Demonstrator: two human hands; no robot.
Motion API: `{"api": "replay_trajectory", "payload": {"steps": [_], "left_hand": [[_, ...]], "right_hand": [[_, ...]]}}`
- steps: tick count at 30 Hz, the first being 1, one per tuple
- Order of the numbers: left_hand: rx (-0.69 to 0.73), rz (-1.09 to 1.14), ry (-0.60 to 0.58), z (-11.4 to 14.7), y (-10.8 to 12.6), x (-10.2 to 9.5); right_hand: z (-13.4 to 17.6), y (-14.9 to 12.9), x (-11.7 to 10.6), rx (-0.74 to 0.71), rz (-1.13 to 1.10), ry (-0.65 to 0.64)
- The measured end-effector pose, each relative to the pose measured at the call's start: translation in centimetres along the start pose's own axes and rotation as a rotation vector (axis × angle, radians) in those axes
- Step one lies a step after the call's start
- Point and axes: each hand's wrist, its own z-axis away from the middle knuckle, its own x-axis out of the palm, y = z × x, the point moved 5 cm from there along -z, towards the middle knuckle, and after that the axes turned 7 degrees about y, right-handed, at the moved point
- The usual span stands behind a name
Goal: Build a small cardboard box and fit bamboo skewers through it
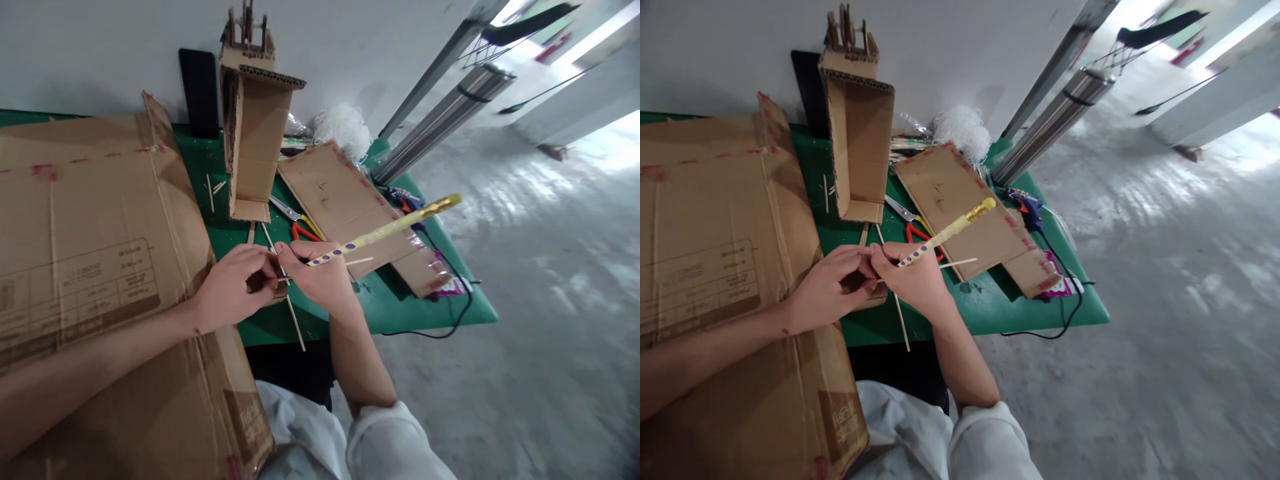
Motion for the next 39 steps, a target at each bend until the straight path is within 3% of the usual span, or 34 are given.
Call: {"api": "replay_trajectory", "payload": {"steps": [39], "left_hand": [[0.011, -0.004, 0.009, 0.12, -0.18, 0.13]], "right_hand": [[0.07, -0.05, 0.03, 0.01, 0.025, -0.011]]}}
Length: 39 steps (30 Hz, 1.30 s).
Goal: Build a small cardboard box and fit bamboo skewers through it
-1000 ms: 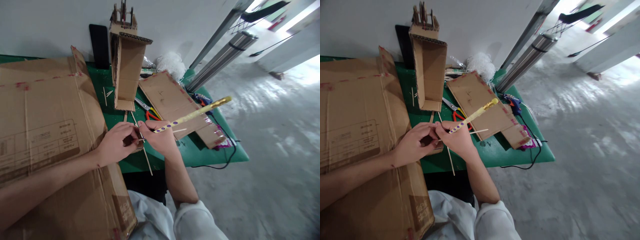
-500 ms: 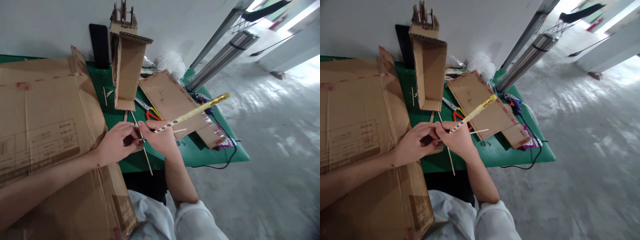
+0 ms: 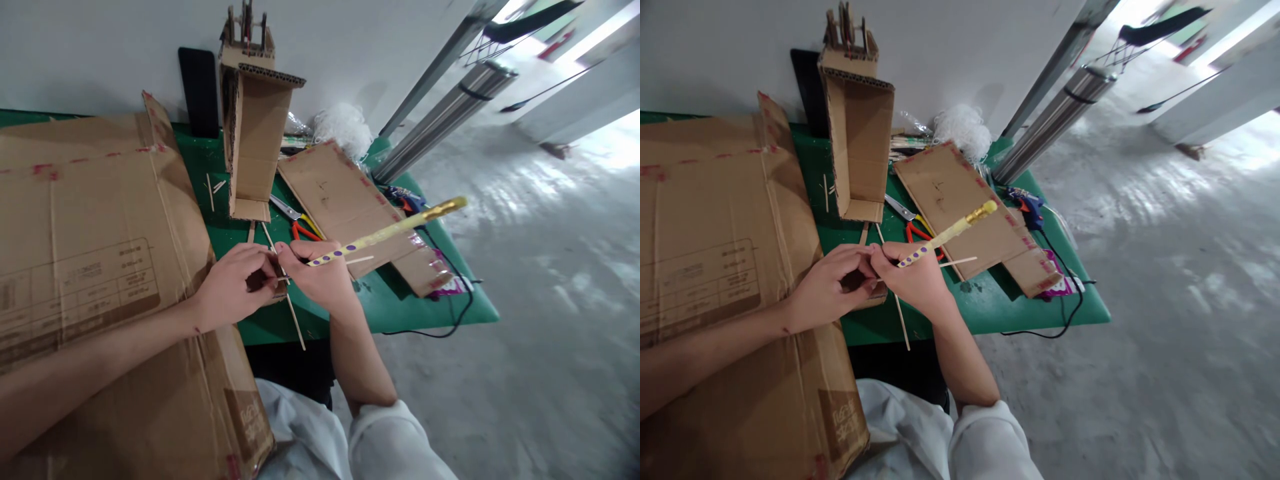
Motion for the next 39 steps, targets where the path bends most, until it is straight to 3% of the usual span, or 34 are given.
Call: {"api": "replay_trajectory", "payload": {"steps": [14, 22, 28, 32, 36, 39], "left_hand": [[-0.005, 0.01, 0.002, 0.1, -0.2, 0.0], [-0.021, 0.004, 0.014, 0.2, 0.0, -0.1], [0.031, -0.053, 0.056, 0.3, 0.2, -0.4], [0.062, -0.113, 0.035, 0.3, 0.7, -0.5], [0.11, -0.182, 0.036, 0.1, 1.4, -0.5], [0.157, -0.241, 0.05, 0.0, 1.8, -0.6]], "right_hand": [[0.0, 0.1, -0.1, -0.016, 0.005, -0.002], [0.2, 0.9, -2.6, -0.049, 0.032, 0.361], [-0.6, 1.3, -5.8, -0.235, -0.129, 0.34], [0.1, 1.0, -8.9, -0.327, -0.236, 0.565], [2.1, -0.2, -10.5, -0.406, -0.254, 0.8], [3.1, -0.8, -10.2, -0.392, -0.28, 0.814]]}}
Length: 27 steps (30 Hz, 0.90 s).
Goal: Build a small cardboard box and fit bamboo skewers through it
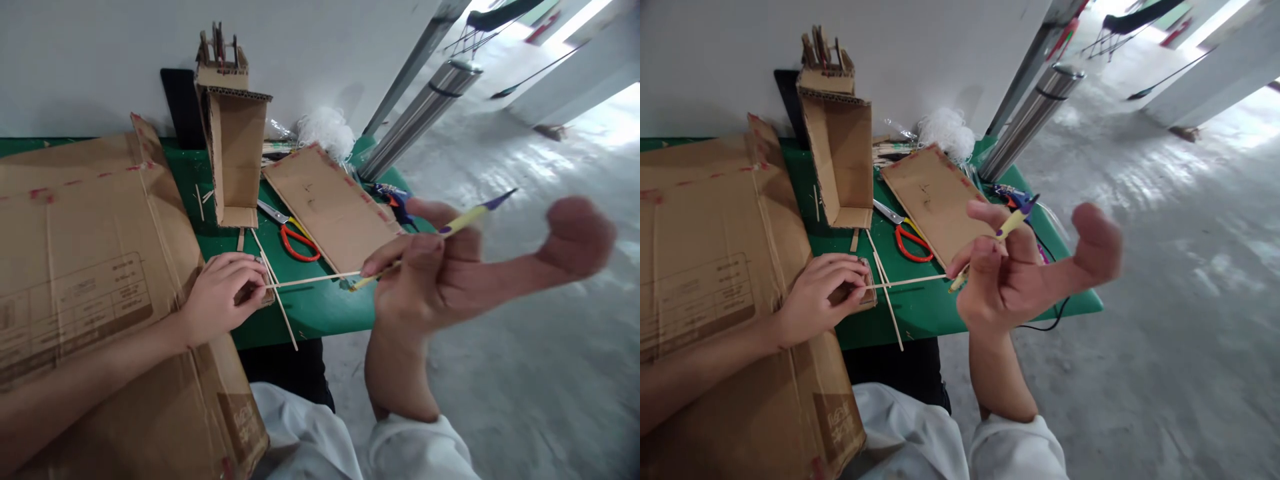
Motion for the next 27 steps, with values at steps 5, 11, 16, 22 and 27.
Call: {"api": "replay_trajectory", "payload": {"steps": [5, 11, 16, 22, 27], "left_hand": [[0.22, -0.174, 0.042, 0.7, 2.1, -0.3], [0.559, -0.314, -0.049, 3.3, 5.6, 0.6], [0.591, -0.49, -0.065, 2.7, 5.0, 0.9], [0.495, -0.772, -0.044, 0.6, 1.4, -0.1], [0.441, -0.829, -0.097, 0.9, 1.0, -0.4]], "right_hand": [[-0.1, 0.7, 0.8, 0.079, -0.069, 0.061], [0.3, 4.1, 3.3, 0.306, -0.114, -0.179], [2.9, 7.4, 3.9, 0.468, -0.116, -0.332], [4.3, 9.3, 5.1, 0.375, 0.184, -0.8], [2.9, 10.0, 4.2, 0.251, 0.51, -0.803]]}}
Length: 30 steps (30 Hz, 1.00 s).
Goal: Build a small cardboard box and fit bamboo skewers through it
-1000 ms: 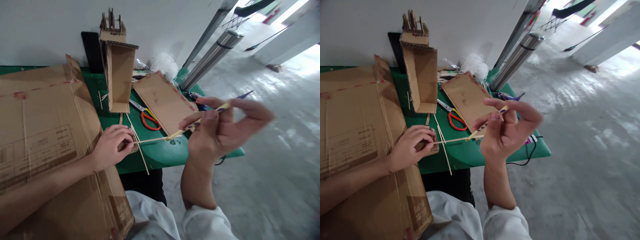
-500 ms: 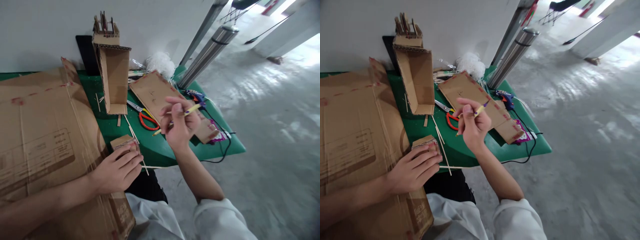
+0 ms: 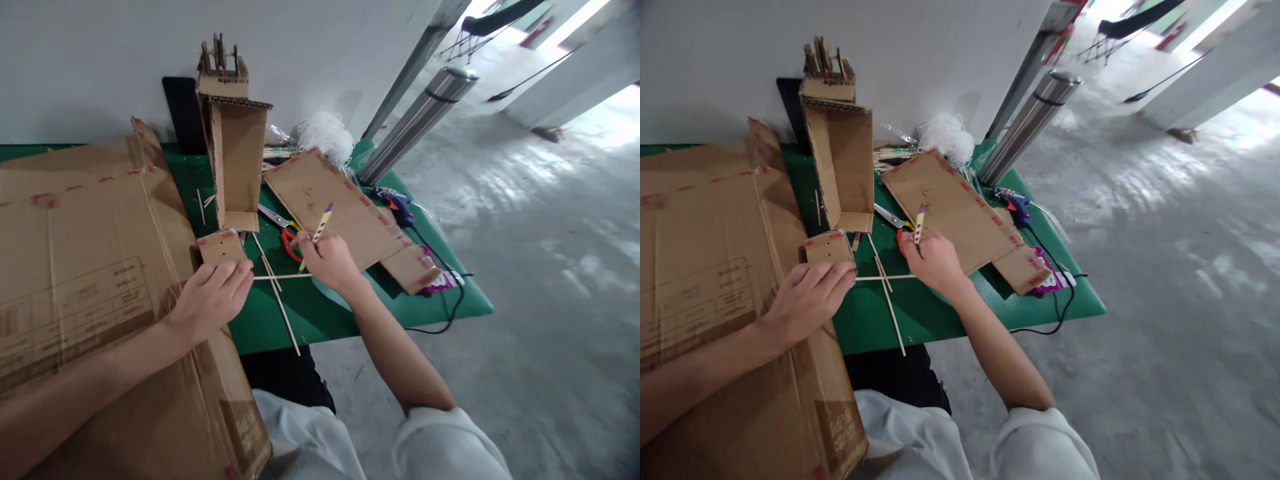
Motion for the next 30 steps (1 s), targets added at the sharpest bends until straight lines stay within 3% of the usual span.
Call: {"api": "replay_trajectory", "payload": {"steps": [2, 4, 7, 10, 12, 14, 22, 30], "left_hand": [[-0.015, 0.114, -0.091, 0.3, 0.7, 0.3], [-0.103, 0.247, -0.26, 0.8, 1.1, 1.4], [-0.261, 0.406, -0.52, 1.7, 1.0, 3.5], [-0.331, 0.505, -0.619, 1.9, 0.4, 4.8], [-0.353, 0.559, -0.624, 1.8, 0.1, 5.2], [-0.37, 0.613, -0.588, 1.7, 0.0, 5.2], [-0.382, 0.612, -0.541, 1.8, 0.0, 5.3], [-0.363, 0.602, -0.53, 1.6, 0.0, 5.1]], "right_hand": [[0.0, 0.0, -0.9, 0.064, -0.039, 0.091], [0.3, -0.6, -1.0, 0.093, -0.206, 0.12], [1.1, -2.1, 0.3, 0.083, -0.462, 0.033], [2.3, -2.7, 2.7, 0.182, -0.637, -0.104], [3.0, -2.7, 4.2, 0.243, -0.711, -0.231], [3.3, -2.9, 4.9, 0.197, -0.697, -0.303], [3.6, -2.9, 6.1, 0.06, -0.47, -0.25], [3.6, -2.8, 6.9, 0.056, -0.416, -0.173]]}}
